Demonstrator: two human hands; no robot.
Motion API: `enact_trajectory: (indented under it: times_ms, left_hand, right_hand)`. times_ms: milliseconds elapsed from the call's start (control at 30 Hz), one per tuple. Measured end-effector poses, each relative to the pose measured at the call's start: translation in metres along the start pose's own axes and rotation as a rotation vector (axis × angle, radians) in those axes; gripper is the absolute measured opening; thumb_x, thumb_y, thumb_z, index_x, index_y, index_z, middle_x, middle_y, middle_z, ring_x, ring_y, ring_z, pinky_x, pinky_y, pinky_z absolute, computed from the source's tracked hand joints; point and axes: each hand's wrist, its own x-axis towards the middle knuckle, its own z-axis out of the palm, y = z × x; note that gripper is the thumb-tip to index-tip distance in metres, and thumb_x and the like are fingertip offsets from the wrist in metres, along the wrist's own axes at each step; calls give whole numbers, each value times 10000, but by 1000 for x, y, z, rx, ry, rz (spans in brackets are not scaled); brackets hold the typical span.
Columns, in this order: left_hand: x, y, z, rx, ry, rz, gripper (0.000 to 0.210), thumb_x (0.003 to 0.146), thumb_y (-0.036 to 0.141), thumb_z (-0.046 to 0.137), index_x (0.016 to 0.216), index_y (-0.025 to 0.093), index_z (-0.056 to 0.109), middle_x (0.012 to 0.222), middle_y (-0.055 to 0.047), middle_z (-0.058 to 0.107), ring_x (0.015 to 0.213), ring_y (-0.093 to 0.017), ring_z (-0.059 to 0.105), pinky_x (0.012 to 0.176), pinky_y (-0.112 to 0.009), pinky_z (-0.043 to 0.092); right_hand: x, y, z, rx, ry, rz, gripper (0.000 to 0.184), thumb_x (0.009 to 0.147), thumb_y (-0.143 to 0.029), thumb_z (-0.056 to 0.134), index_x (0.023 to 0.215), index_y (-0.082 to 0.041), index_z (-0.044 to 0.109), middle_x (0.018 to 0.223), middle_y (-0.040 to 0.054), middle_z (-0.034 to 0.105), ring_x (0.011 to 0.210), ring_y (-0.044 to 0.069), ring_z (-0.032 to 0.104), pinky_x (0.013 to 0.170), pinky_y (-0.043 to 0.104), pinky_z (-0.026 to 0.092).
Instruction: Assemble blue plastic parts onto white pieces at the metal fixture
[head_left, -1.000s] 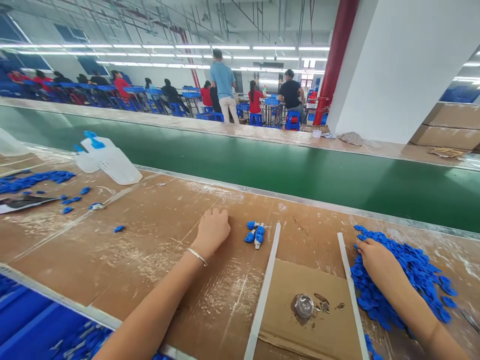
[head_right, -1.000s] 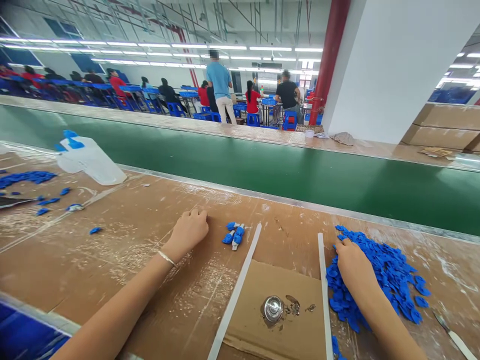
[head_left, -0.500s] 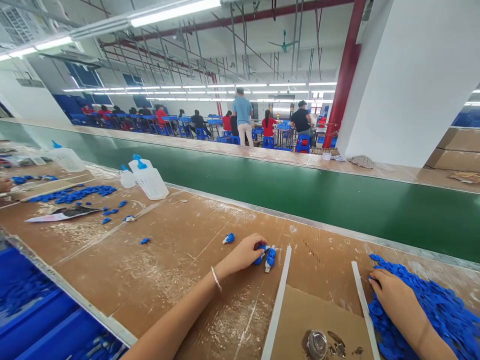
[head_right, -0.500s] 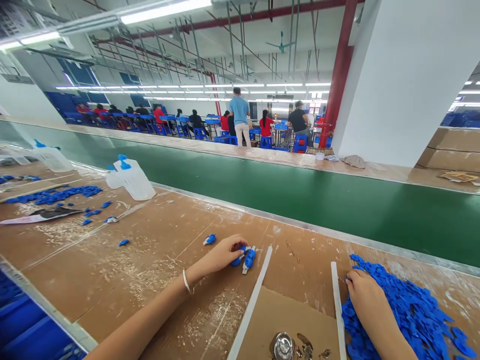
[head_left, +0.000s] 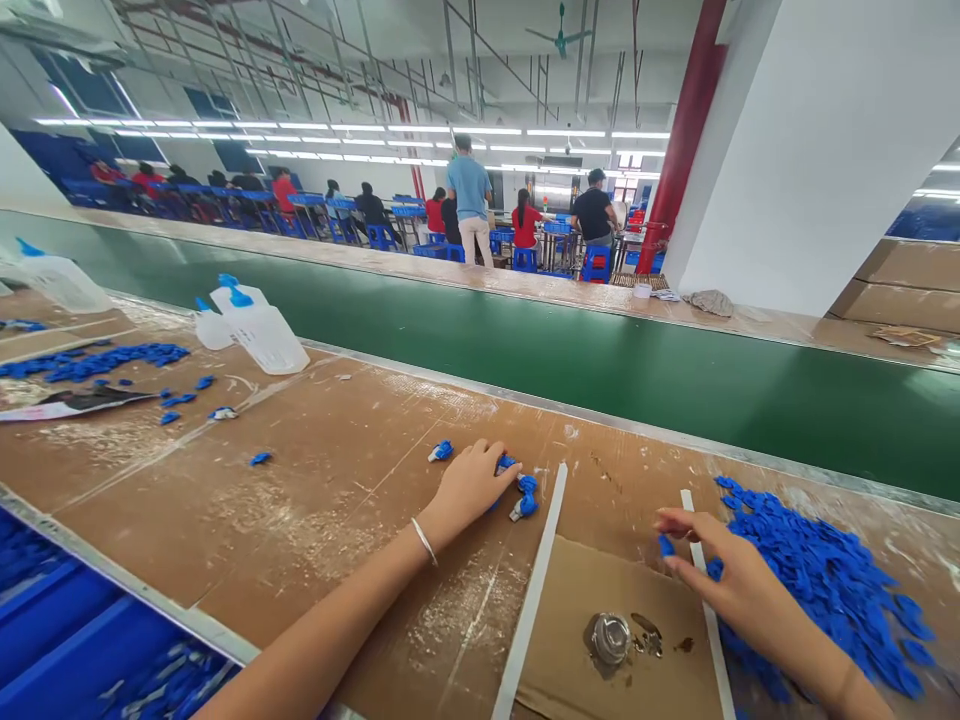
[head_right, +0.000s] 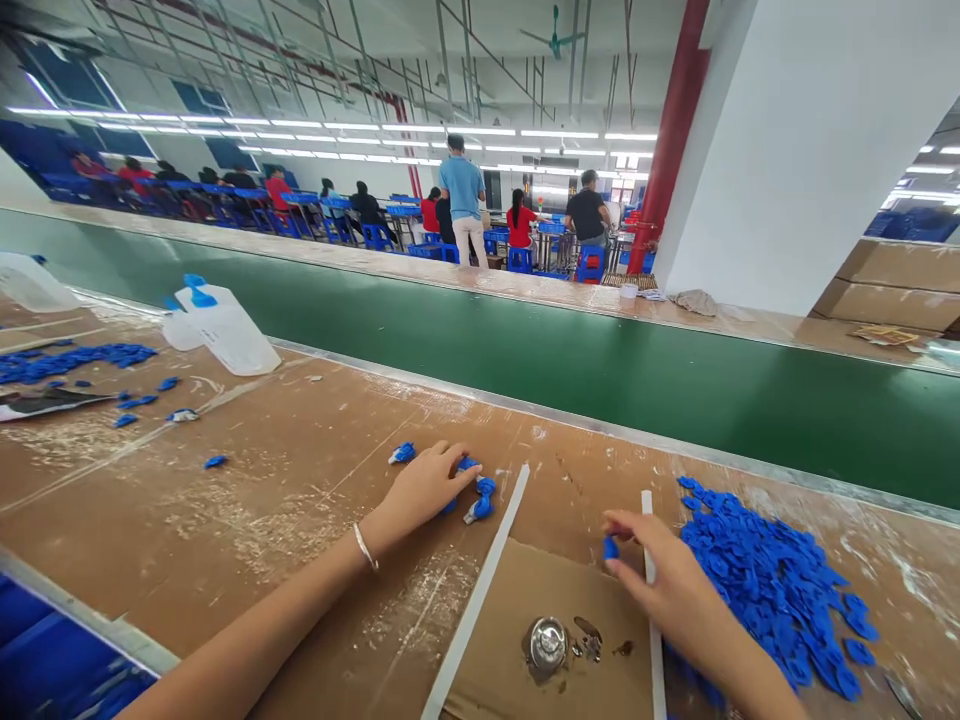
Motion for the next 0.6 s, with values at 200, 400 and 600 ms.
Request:
enact_trajectory:
  times_ms: [200, 400, 600]
  left_hand:
    - [0, -2, 0, -40, -77, 43, 177, 906, 242, 492, 957, 169, 645, 1024, -100, 650, 958, -250, 617, 843, -347, 451]
    - [5, -11, -9, -105, -71, 70, 135, 828, 231, 573, 932, 176, 639, 987, -85, 681, 961, -266, 628, 837, -351, 462]
    - [-11, 16, -28, -895, -114, -10, 263, 714, 353, 706, 880, 166, 627, 831, -41, 692, 777, -205, 643, 708, -299, 485]
  right_hand:
    - [-16, -61, 9, 178, -280, -241, 418, 883, -157, 543, 1289, -255, 523, 1130, 60, 644, 1057, 198, 595, 930, 317, 502]
    - [-17, -60, 21, 130, -310, -298, 417, 867, -109, 533, 1267, -227, 553, 1128, 78, 657, 1053, 233, 583, 925, 355, 495]
    - [-21, -64, 30, 729, -239, 71, 338, 844, -235, 672, 1177, -268, 623, 1106, 65, 670, 1005, 200, 619, 900, 331, 505]
